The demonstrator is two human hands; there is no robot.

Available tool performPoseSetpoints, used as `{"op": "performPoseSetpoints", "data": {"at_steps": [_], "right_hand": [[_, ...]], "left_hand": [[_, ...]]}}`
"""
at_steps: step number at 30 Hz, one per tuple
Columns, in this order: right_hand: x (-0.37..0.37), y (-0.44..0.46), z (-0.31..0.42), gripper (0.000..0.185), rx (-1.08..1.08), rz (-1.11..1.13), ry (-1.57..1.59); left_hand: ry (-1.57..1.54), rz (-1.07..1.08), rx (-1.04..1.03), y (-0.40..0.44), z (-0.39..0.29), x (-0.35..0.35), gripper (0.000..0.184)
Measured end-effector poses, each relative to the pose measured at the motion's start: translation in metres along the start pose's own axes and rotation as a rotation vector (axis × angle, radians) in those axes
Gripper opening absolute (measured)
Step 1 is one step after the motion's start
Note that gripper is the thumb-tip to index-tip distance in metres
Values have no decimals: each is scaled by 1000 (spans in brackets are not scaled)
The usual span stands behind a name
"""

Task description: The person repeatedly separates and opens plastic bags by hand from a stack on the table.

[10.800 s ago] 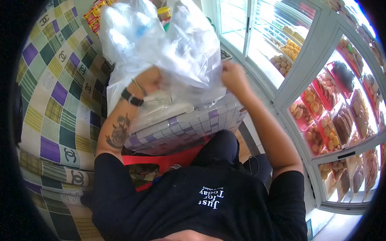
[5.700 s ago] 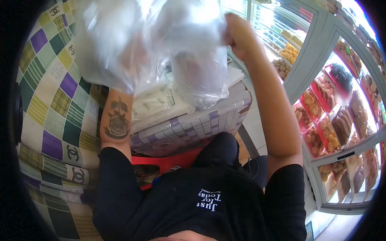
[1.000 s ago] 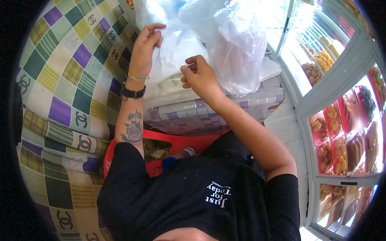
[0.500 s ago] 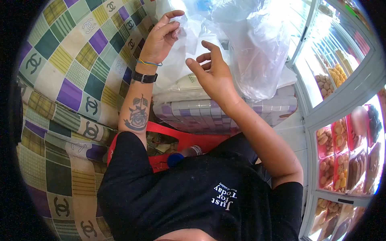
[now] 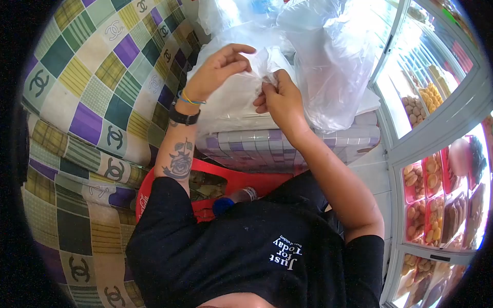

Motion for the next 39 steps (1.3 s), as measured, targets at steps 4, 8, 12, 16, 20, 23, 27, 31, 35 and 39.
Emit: {"op": "performPoseSetpoints", "data": {"at_steps": [4,8,12,16,20,23,27,31,35,39], "right_hand": [[-1,-8,17,15,91,-19,52],[-8,-22,33,9,325,20,-140],[-7,-50,51,22,631,-21,-295],[17,-88,68,20,734,-65,-300],[68,-121,57,22,623,-147,-259],[103,-130,42,26,517,-244,-310],[126,-128,11,33,392,-243,-261],[142,-139,-24,44,229,-78,304],[162,-149,-51,38,127,-189,434],[174,-157,-81,35,-10,-287,575]], "left_hand": [[708,8,-181,-16,3,7,88],[1018,-159,-183,-19,44,17,82],[1123,-493,-229,-26,33,39,74],[1032,-660,-281,-27,8,45,69],[735,-378,180,-30,57,50,65],[727,-578,-192,-37,47,60,67],[754,-715,-347,-50,14,63,61],[675,-766,-272,-81,-6,47,47],[-23,-819,-144,-111,21,31,44],[-808,-613,117,-112,31,0,71]]}}
Point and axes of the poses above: each hand's wrist, its own y-axis towards the middle knuckle, its own x-axis out of the back of the hand, z = x × y, the point moved 7 cm from there along y, towards the middle knuckle, and after that the axes turned 7 degrees about -x, right-handed, at the moved point
